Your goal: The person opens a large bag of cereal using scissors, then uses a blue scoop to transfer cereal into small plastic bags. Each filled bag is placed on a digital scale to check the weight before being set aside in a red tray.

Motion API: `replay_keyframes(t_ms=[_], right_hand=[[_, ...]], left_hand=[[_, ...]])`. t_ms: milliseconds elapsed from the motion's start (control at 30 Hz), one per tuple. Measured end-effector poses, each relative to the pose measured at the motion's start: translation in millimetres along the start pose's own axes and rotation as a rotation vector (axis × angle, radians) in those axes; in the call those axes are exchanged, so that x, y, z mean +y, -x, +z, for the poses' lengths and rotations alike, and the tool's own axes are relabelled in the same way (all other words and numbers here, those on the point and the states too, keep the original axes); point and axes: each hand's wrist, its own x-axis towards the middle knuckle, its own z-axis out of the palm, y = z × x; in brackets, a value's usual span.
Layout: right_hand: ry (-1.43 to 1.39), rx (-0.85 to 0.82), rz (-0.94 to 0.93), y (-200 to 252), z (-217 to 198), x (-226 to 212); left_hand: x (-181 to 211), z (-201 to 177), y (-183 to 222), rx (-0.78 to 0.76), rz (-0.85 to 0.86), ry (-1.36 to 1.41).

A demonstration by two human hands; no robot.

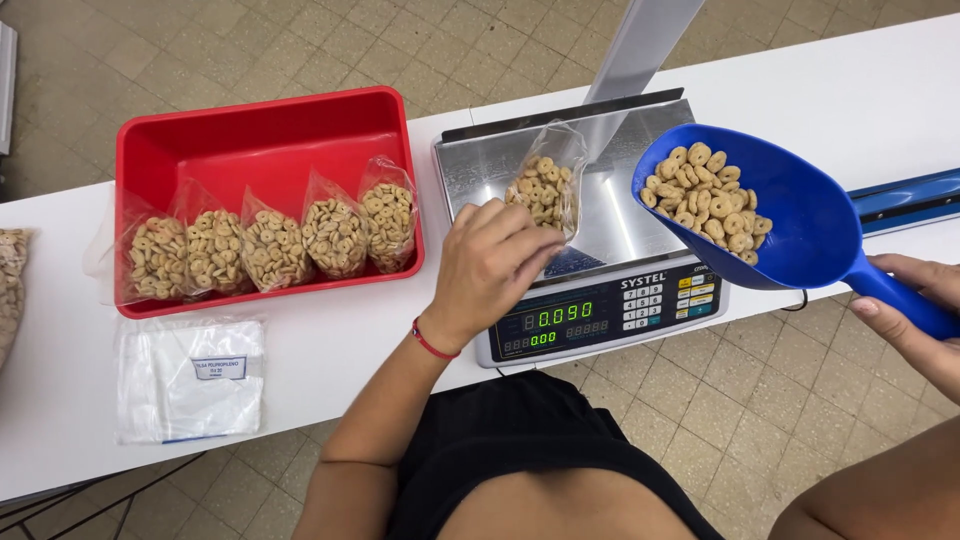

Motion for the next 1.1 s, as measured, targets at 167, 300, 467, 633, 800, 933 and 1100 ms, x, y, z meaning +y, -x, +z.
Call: replay_keyframes(t_ms=[167,300,467,633,800,933,1100], right_hand=[[0.025,0.022,-0.050,5,-2,-4],[-0.066,0.023,-0.003,13,0,-12],[-0.043,0.051,-0.032,36,3,-49],[-0.236,0.249,-0.081,66,45,-46],[-0.357,0.251,-0.024,65,69,-31],[-0.344,0.269,-0.074,63,67,-26],[-0.296,0.299,-0.127,61,64,-27]], left_hand=[[1,-10,-10,0.005,-0.017,-0.009],[-2,-25,-13,0.155,0.060,0.095],[-20,-41,11,0.359,0.281,0.101],[-25,-49,58,0.241,0.082,0.100],[-24,-40,89,0.199,-0.056,0.131],[-22,-40,82,0.172,-0.106,0.159],[-28,-57,2,0.058,-0.288,0.239]])
